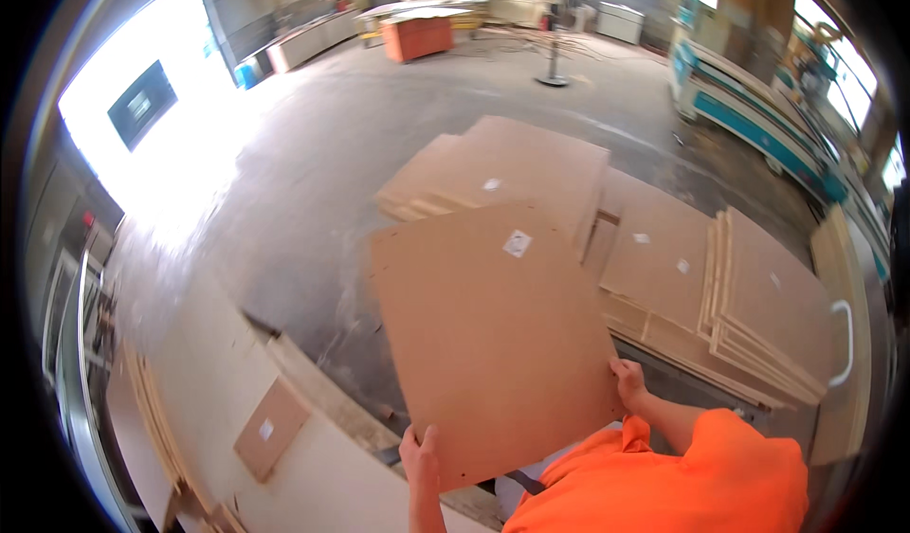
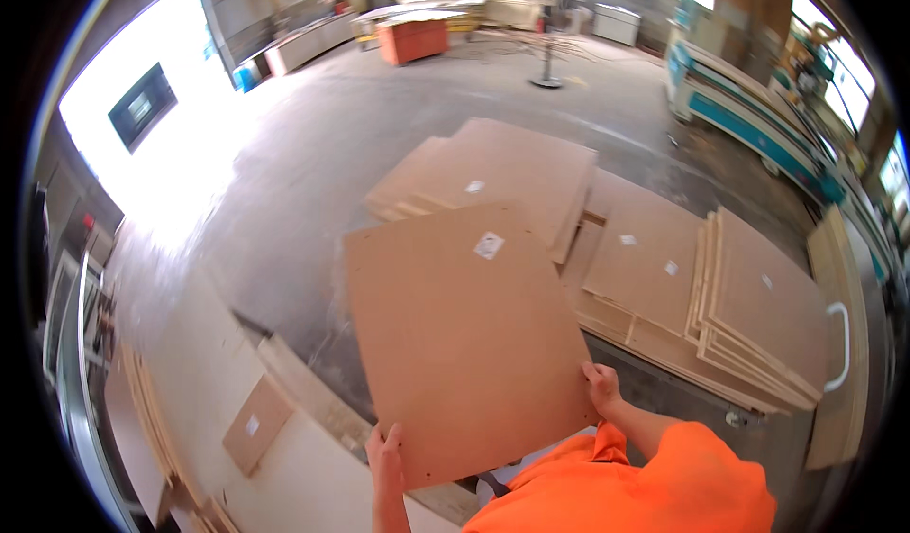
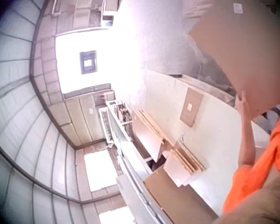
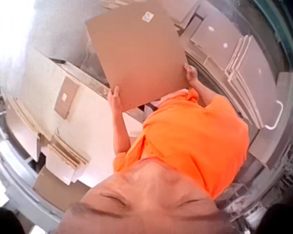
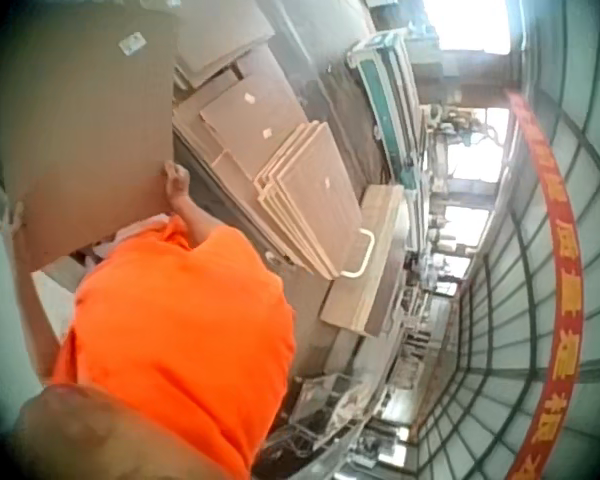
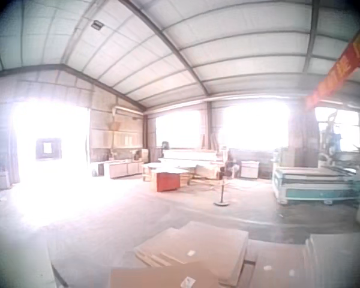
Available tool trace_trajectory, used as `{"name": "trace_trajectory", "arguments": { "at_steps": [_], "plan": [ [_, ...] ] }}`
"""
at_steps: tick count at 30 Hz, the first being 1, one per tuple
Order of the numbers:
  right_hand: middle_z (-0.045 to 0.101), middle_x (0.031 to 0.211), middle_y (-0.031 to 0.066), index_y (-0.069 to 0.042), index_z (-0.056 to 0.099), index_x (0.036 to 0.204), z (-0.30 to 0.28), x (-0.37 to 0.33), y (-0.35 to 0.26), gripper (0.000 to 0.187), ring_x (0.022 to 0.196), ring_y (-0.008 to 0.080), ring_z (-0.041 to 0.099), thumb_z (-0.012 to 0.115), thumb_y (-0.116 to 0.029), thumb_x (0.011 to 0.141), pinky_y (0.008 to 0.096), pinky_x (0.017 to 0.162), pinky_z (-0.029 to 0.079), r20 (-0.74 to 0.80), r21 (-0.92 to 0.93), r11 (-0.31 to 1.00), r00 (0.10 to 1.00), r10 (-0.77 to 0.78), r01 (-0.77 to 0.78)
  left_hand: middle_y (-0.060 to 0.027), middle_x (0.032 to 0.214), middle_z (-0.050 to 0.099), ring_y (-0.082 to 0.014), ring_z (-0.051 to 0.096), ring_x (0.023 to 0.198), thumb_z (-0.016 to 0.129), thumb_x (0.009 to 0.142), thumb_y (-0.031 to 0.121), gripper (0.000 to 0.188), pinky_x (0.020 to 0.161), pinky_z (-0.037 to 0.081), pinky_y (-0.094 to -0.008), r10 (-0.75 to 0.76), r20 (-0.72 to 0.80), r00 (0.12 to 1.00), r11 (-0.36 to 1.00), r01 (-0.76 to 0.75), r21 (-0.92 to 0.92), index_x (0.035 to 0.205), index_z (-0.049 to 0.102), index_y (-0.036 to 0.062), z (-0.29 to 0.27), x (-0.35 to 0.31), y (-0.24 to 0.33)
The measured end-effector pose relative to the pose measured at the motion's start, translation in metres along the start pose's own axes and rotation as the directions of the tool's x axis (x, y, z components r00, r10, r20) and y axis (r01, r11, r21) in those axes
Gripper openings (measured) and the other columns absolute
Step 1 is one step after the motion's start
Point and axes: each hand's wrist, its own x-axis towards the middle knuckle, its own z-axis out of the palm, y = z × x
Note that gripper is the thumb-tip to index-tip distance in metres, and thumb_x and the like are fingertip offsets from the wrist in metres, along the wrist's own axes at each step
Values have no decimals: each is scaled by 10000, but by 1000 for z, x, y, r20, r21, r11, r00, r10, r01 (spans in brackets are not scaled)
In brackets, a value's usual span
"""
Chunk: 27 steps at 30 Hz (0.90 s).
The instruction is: The person picks up several wooden panels from a table one at a time and stacks them onto a cart.
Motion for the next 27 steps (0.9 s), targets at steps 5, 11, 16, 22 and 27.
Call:
{"name": "trace_trajectory", "arguments": {
  "at_steps": [5, 11, 16, 22, 27],
  "plan": [
    [559, 626, 23, 51, 590, 697, -93, 1, 61, 369, 602, 118, 477, 538, -298, 807, 292, 568, 386, -343, 210, 961, 907, 243, -178, -118, 869, 638, -189, 597, 795, 582, 794, 239, 349, 715, 456, -307, -57, 409, 911, 912, -119, 392, 996, 582, -46, 139, 63, 0],
    [559, 609, 112, 86, 570, 697, -159, 73, 127, 382, 596, 170, 508, 543, -287, 772, 330, 591, 403, -552, 116, 942, 768, 325, -316, -216, 845, 626, -372, 594, 837, 489, 821, 386, 425, 738, 454, -425, -50, 384, 922, 541, -299, 787, 840, 619, -18, 322, 129, -17],
    [548, 609, 122, 75, 553, 671, -169, 119, 135, 353, 625, 179, 514, 537, -265, 764, 346, 591, 393, -576, 181, 898, 697, 427, -400, -213, 818, 627, -384, 594, 826, 474, 831, 414, 446, 732, 451, -441, -116, 404, 908, 429, -321, 844, 793, 626, -3, 413, 171, -32],
    [574, 698, 135, 52, 573, 767, -193, 165, 126, 303, 701, 208, 549, 545, -249, 766, 348, 651, 408, -572, 248, 838, 624, 532, -487, -219, 849, 620, -373, 588, 867, 475, 834, 431, 470, 771, 444, -429, -205, 448, 870, 420, -335, 843, 857, 624, -13, 473, 206, -70],
    [596, 896, 176, 60, 536, 910, -200, 154, 132, 350, 830, 277, 563, 582, -255, 763, 375, 759, 428, -645, 29, 884, 667, 374, -467, -275, 1187, 491, -382, 472, 1101, 526, 817, 425, 595, 923, 379, -411, -202, 570, 797, 318, -497, 808, 1158, 490, -62, 487, 208, -106]
  ]
}}
